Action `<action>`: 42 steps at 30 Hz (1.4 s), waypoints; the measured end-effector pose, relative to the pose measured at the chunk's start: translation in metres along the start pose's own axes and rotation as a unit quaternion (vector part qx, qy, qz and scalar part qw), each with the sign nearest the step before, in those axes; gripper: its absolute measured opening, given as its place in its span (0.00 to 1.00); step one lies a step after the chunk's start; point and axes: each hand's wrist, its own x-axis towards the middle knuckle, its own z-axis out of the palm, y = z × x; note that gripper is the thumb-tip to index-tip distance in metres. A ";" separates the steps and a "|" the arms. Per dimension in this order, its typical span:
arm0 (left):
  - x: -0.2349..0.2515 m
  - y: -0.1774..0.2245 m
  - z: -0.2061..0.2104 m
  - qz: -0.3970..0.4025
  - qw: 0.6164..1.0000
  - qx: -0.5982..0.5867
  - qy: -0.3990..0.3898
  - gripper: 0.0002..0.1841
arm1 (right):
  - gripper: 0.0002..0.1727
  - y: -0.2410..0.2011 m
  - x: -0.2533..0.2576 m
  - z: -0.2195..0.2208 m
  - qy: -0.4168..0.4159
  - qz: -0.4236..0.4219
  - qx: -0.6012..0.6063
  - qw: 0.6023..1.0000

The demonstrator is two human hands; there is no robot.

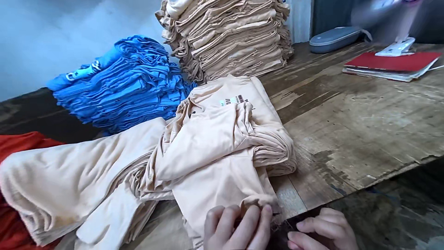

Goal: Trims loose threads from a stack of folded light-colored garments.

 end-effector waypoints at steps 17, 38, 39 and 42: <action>0.029 -0.045 -0.051 -0.297 0.873 -0.386 -0.021 0.09 | 0.37 -0.025 0.045 0.013 -0.055 0.091 0.020 0.994; -0.013 -0.071 -0.084 -0.276 0.909 -0.313 -0.019 0.03 | 0.17 -0.007 0.128 0.077 -0.165 -0.016 0.188 0.968; -0.021 -0.075 -0.075 -0.273 0.915 -0.293 -0.039 0.05 | 0.16 0.001 0.104 0.078 -0.215 -0.081 0.108 0.967; -0.035 -0.084 -0.047 -0.234 0.941 -0.229 -0.084 0.10 | 0.08 0.021 0.049 0.074 -0.208 -0.153 0.048 0.965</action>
